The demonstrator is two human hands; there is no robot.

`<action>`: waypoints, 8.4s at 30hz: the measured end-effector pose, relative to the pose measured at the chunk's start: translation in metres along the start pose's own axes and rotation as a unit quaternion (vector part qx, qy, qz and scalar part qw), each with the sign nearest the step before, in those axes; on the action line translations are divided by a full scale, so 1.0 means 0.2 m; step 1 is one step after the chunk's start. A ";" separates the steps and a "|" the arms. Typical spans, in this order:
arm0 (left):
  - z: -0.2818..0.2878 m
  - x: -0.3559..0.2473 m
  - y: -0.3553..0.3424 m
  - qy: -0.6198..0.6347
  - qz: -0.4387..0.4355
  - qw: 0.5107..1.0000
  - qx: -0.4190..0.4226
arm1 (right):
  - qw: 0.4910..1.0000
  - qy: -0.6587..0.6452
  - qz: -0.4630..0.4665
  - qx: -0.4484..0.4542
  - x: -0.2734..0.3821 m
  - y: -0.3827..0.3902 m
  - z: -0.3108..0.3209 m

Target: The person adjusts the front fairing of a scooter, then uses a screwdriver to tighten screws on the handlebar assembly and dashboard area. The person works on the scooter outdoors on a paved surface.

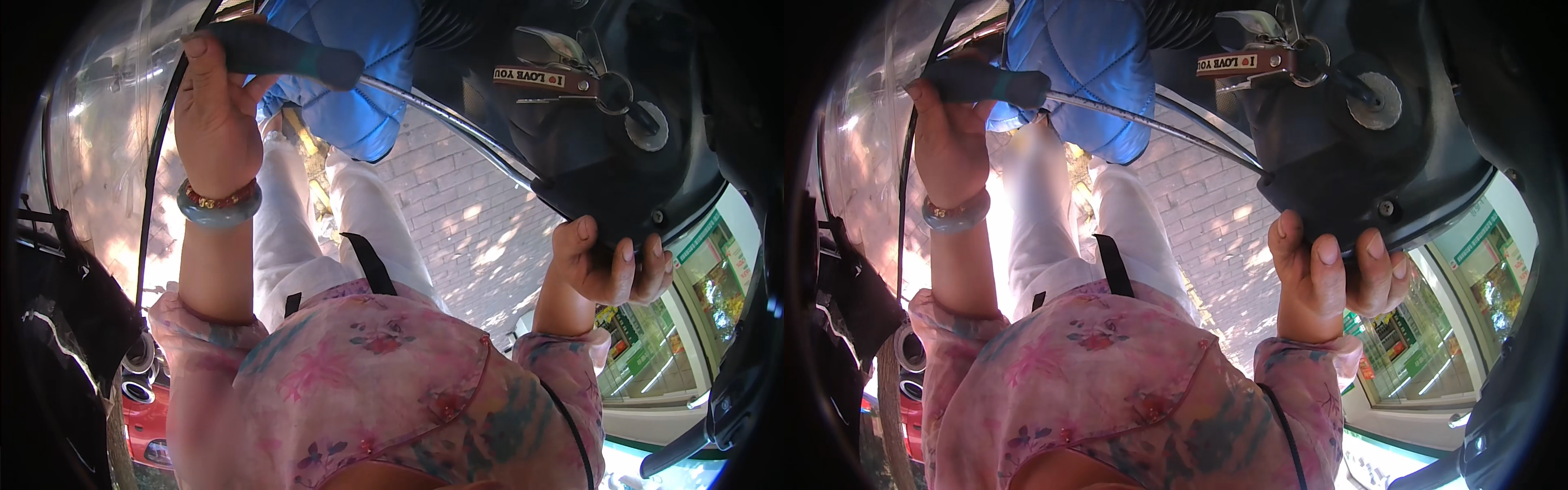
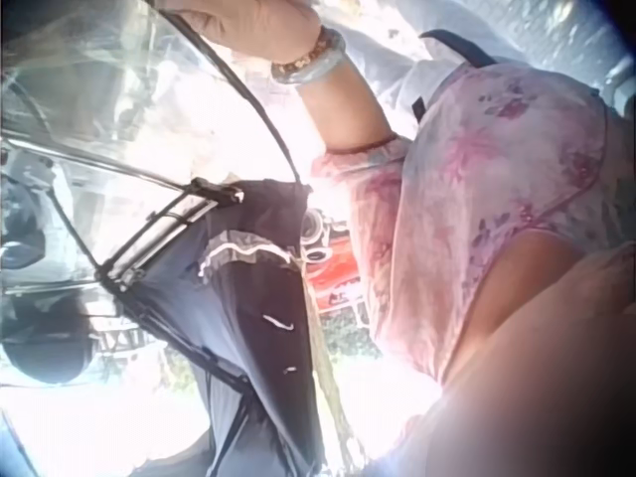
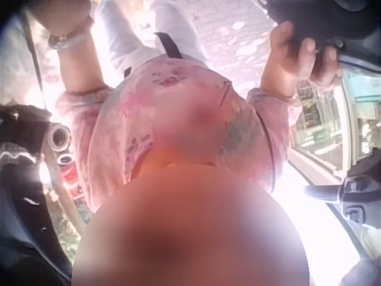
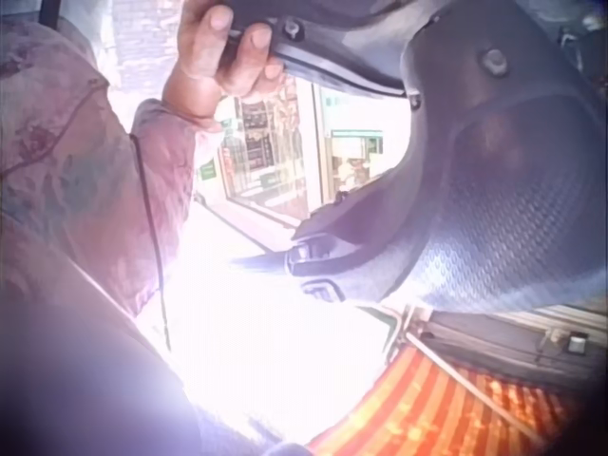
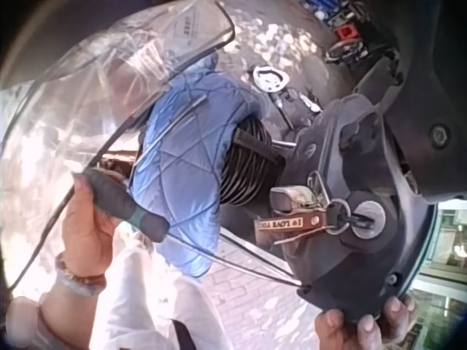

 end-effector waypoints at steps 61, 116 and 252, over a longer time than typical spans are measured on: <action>-0.10 -0.31 0.04 -0.170 0.087 0.978 0.082 | 0.912 -0.139 -0.384 -0.047 -0.10 0.32 -0.13; -0.30 -0.42 0.03 -0.325 -0.033 0.902 0.283 | 0.067 -0.786 -0.600 -0.130 0.39 0.30 -0.57; -0.27 -0.41 -0.05 -0.347 -0.012 0.919 0.185 | 0.126 -0.734 -0.636 -0.201 0.34 0.35 -0.62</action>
Point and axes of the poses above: each hand's wrist, its own y-axis away from the middle knuckle, its own z-axis out of the back of the hand, x = y × z, the point moved 9 cm from there along -y, towards the middle knuckle, and after that the axes turned 7 degrees about -y, right-handed, at the moved point
